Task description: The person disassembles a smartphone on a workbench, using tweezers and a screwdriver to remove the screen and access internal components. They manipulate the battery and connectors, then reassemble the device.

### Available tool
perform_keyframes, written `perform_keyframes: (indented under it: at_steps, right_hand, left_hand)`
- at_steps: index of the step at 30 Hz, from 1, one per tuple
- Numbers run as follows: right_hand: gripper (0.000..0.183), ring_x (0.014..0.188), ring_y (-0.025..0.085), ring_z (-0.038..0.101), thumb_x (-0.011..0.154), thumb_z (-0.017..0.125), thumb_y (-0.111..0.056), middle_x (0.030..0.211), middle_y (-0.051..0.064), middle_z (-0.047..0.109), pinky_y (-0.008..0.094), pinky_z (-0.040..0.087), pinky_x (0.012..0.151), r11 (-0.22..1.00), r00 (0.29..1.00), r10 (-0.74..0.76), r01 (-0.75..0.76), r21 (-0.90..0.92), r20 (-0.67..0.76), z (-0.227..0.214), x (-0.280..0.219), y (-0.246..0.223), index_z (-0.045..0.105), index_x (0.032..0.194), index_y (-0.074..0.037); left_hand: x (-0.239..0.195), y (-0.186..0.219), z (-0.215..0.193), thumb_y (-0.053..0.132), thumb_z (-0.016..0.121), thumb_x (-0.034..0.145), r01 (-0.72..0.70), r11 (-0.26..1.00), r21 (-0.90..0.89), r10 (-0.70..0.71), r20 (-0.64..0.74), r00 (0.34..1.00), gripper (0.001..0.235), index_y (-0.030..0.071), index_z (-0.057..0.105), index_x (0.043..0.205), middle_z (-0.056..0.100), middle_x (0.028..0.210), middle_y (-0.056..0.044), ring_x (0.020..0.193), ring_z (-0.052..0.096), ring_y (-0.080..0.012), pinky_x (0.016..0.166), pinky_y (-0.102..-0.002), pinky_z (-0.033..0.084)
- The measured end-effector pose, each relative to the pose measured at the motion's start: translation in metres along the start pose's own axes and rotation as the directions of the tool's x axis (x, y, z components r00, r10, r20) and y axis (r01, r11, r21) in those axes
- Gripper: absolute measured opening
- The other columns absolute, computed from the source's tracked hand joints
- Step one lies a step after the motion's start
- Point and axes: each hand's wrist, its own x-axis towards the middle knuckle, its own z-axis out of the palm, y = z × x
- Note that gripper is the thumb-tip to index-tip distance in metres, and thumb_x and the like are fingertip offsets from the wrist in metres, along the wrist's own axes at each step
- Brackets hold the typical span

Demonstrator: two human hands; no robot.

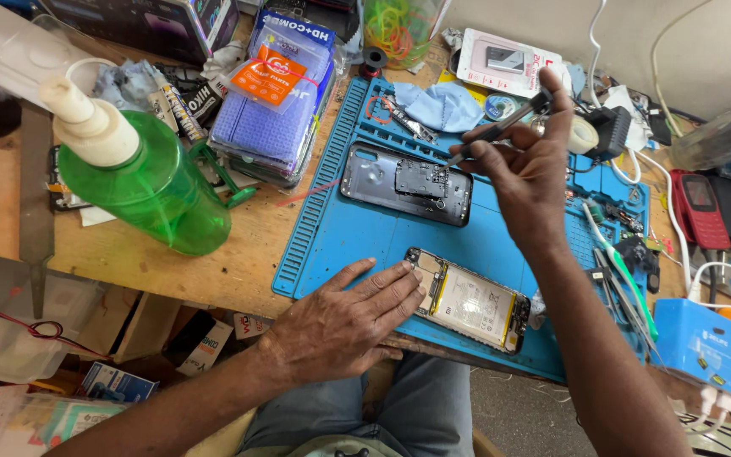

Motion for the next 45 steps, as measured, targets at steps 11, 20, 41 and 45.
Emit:
perform_keyframes:
  at_steps: [11,20,41,45]
  right_hand:
    - [0.082,0.116,0.024,0.076,0.108,0.060,0.013,0.122,0.016,0.071,0.037,0.064,0.099,0.985,0.990,-0.070,0.088,-0.150,0.119,0.029,-0.005,0.023,0.008,0.163,-0.018]
    - [0.082,0.117,0.026,0.077,0.110,0.061,0.013,0.121,0.017,0.071,0.038,0.063,0.098,0.972,0.984,-0.117,0.142,-0.189,0.137,0.026,-0.006,0.024,0.007,0.163,-0.019]
    - [0.081,0.109,0.025,0.077,0.108,0.070,0.006,0.119,0.021,0.075,0.037,0.066,0.100,0.999,0.978,-0.002,-0.007,-0.043,-0.208,0.028,-0.150,-0.005,0.013,0.162,-0.013]
    - [0.081,0.113,0.026,0.077,0.108,0.070,0.004,0.120,0.020,0.075,0.038,0.066,0.101,0.996,0.983,-0.013,-0.005,-0.094,-0.186,0.030,-0.149,-0.002,0.012,0.161,-0.013]
  left_hand:
    - [0.000,-0.003,0.002,0.043,0.076,0.081,-0.009,1.000,0.012,0.009,0.013,1.000,0.079,-0.002,0.053,0.142,0.053,0.148,-0.017,0.144,0.043,-0.0297,0.116,-0.053,0.033]
    - [0.001,-0.002,0.003,0.043,0.077,0.081,0.007,1.000,-0.005,-0.007,0.013,1.000,0.078,-0.001,0.053,0.141,0.054,0.147,-0.017,0.142,0.044,-0.0290,0.116,-0.052,0.034]
    - [-0.006,0.009,-0.009,0.062,0.081,0.075,0.131,0.991,-0.032,-0.134,-0.180,0.974,0.076,0.007,0.067,0.126,0.054,0.125,-0.015,0.123,0.049,-0.0337,0.102,-0.051,0.042]
    - [-0.006,0.009,-0.007,0.066,0.077,0.077,0.147,0.989,0.028,-0.140,-0.179,0.974,0.074,0.010,0.069,0.126,0.054,0.121,-0.013,0.120,0.048,-0.0313,0.100,-0.050,0.040]
